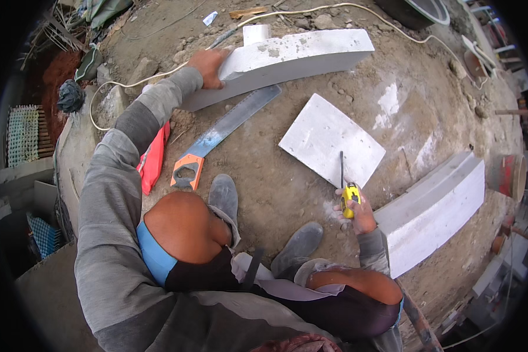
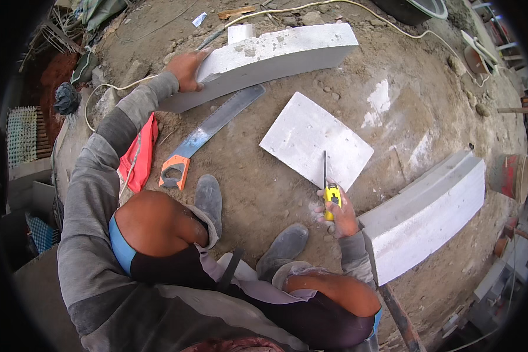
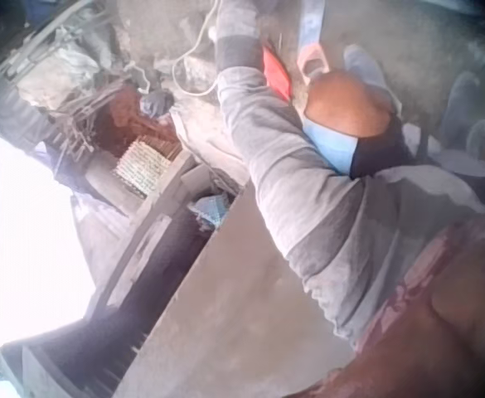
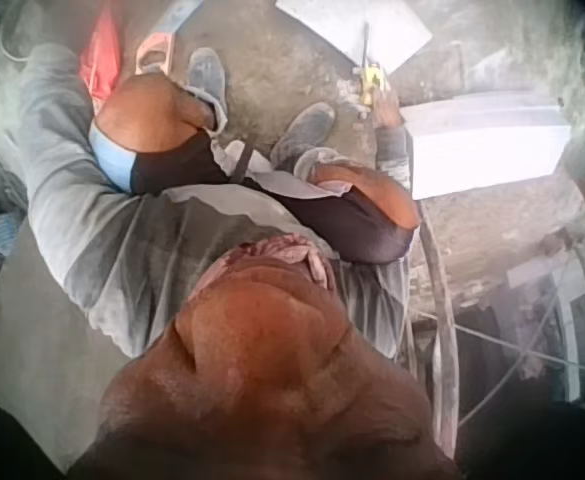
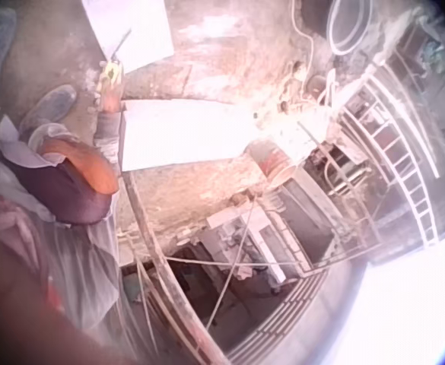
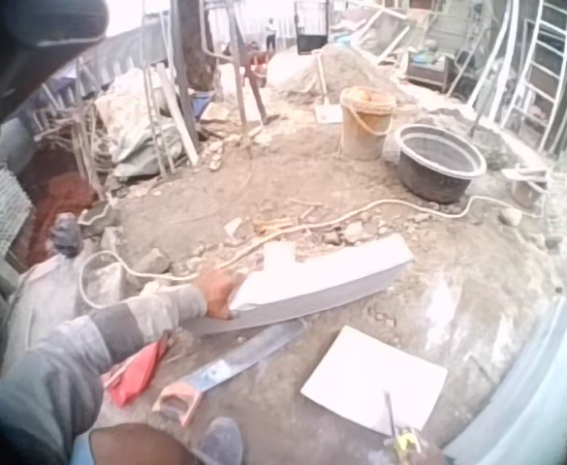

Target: The person picks up white rectangular tiles and carries them to a work area. They then sit on the ground, use a tape measure to measure the tiles, and arrange them on the floor.

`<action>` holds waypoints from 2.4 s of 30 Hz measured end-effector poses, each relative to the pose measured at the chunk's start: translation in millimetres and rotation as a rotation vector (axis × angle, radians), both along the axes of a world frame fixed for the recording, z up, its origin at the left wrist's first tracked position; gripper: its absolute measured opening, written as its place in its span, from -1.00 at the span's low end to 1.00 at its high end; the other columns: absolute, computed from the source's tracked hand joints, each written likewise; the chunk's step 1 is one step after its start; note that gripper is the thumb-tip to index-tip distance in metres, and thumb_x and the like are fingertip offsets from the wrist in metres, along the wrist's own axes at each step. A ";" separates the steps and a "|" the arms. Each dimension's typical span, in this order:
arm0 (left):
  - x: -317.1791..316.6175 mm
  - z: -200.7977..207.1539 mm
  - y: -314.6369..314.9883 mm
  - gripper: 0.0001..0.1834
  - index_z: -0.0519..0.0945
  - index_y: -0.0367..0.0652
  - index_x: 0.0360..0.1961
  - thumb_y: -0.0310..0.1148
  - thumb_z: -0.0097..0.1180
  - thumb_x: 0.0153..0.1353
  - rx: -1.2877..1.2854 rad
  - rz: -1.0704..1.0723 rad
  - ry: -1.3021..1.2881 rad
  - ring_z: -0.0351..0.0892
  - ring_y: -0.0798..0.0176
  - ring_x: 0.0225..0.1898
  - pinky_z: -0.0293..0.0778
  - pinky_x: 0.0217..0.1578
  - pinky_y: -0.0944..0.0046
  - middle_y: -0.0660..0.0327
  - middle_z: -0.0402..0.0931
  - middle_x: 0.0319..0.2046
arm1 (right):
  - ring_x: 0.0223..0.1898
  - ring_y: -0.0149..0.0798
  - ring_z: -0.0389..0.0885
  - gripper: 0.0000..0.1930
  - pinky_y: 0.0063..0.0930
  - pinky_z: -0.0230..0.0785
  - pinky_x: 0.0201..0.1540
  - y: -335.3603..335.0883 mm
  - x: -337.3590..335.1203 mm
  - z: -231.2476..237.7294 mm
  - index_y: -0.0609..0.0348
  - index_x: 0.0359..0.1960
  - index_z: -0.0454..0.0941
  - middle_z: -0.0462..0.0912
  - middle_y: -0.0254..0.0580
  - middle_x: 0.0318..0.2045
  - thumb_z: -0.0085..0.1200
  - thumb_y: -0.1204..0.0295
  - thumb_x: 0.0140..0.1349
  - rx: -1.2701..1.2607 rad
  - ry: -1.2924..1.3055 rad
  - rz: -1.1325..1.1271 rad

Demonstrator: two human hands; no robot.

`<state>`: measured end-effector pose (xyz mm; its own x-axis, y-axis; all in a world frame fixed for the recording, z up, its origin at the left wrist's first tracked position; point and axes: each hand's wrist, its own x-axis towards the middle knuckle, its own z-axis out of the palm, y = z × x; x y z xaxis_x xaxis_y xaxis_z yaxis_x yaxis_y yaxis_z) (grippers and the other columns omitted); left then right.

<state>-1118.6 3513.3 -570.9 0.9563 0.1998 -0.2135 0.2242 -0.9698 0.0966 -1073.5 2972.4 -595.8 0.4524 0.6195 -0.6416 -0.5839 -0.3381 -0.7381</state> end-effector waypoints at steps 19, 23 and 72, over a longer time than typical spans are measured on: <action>83.0 -35.9 92.9 -0.15 0.40 0.01 0.21 -0.26 0.30 -0.28 -0.010 0.162 0.020 0.52 -0.07 0.00 0.46 0.01 0.07 -0.05 0.55 -0.09 | -0.37 -0.40 0.54 -0.32 -0.52 0.53 -0.42 0.9 -3.9 2.1 -0.02 0.31 0.18 0.47 -0.26 -0.12 0.06 0.54 0.10 -0.174 0.014 0.067; 104.6 -66.5 109.1 -0.03 0.33 0.01 0.27 0.13 0.37 -0.20 -0.020 0.270 -0.115 0.44 -0.01 0.14 0.31 0.18 0.08 -0.01 0.45 0.10 | -0.33 -0.36 0.56 -0.32 -0.53 0.52 -0.41 4.7 6.4 5.5 0.01 0.33 0.15 0.44 -0.19 -0.05 0.07 0.45 0.11 -0.157 -0.027 0.105; 49.6 -60.9 -512.3 -0.14 0.23 -0.40 0.26 -0.12 0.31 0.05 -1.505 0.071 0.157 0.50 0.05 0.05 0.35 0.08 0.26 -0.12 0.49 0.02 | -0.05 -0.07 0.58 -0.49 -0.30 0.37 0.01 -162.2 -103.1 19.9 0.43 0.01 0.48 0.59 0.18 -0.08 0.01 0.14 0.28 -0.938 -0.831 -1.115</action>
